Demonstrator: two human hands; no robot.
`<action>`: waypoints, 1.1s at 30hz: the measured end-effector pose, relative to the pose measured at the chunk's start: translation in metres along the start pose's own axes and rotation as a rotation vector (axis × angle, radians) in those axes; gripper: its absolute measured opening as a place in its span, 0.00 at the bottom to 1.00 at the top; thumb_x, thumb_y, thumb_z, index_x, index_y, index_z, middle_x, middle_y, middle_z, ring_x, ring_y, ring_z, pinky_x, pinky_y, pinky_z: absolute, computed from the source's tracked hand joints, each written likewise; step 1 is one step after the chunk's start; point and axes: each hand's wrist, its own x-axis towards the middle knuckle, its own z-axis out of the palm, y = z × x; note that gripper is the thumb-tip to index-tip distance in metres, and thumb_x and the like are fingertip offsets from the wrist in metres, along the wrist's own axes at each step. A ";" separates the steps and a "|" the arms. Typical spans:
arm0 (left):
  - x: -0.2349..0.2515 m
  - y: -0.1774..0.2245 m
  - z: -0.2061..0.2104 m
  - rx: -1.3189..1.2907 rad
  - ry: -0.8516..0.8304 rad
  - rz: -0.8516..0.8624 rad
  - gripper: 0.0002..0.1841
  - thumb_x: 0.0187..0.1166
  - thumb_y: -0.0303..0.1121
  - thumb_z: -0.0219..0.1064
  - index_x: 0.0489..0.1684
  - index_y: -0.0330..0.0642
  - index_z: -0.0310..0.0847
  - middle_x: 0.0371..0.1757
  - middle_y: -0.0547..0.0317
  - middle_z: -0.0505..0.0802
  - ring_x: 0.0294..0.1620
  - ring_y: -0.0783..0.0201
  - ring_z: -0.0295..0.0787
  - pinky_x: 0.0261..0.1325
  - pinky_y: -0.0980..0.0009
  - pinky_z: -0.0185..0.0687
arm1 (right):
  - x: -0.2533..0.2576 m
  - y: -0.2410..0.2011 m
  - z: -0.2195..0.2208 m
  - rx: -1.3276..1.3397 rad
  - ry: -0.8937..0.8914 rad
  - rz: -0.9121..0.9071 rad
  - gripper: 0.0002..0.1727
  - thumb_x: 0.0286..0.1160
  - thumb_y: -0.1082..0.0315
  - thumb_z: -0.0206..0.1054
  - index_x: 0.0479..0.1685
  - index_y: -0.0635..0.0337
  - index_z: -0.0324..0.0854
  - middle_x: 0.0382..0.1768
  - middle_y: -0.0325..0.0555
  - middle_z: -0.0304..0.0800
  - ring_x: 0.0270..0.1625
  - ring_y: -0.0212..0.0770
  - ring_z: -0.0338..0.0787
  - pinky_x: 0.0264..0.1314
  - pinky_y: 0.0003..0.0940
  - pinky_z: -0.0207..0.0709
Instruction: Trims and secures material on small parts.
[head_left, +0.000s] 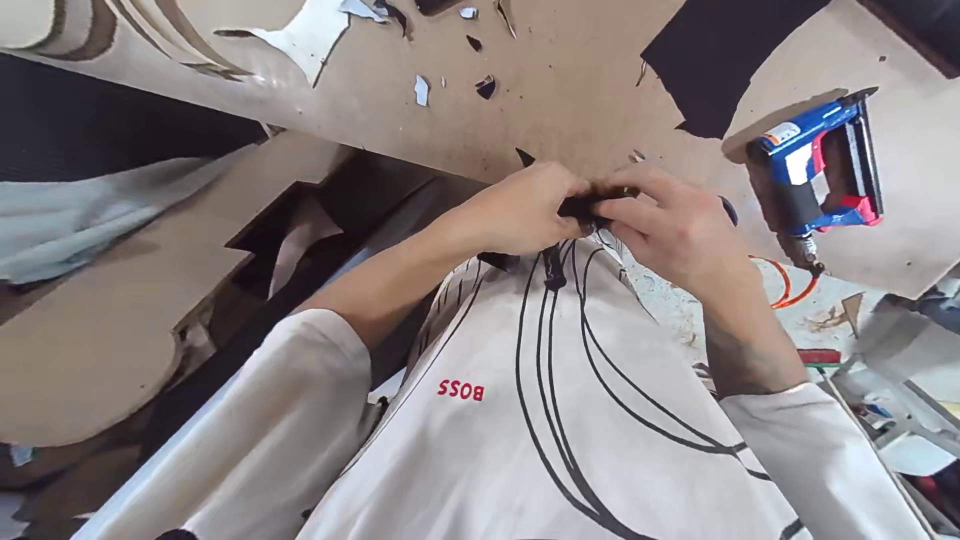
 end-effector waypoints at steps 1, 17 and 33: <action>-0.002 0.002 0.001 0.036 0.030 0.004 0.09 0.80 0.36 0.73 0.51 0.48 0.92 0.42 0.66 0.96 0.42 0.73 0.93 0.49 0.69 0.90 | -0.001 -0.001 0.004 0.036 0.065 0.021 0.08 0.78 0.74 0.67 0.44 0.62 0.92 0.57 0.53 0.92 0.64 0.48 0.89 0.69 0.42 0.84; 0.096 -0.140 0.063 0.395 0.733 0.430 0.09 0.83 0.31 0.67 0.44 0.43 0.96 0.53 0.56 0.98 0.67 0.53 0.89 0.83 0.50 0.70 | -0.012 0.080 0.131 0.321 0.563 0.542 0.05 0.69 0.76 0.77 0.41 0.63 0.89 0.47 0.48 0.93 0.49 0.38 0.93 0.50 0.33 0.89; 0.119 -0.158 0.071 0.144 0.835 0.563 0.08 0.77 0.19 0.68 0.42 0.35 0.95 0.49 0.50 0.99 0.53 0.53 0.98 0.79 0.49 0.80 | -0.003 0.096 0.139 -0.278 0.297 0.440 0.12 0.81 0.70 0.65 0.53 0.63 0.92 0.45 0.56 0.90 0.53 0.54 0.90 0.58 0.43 0.85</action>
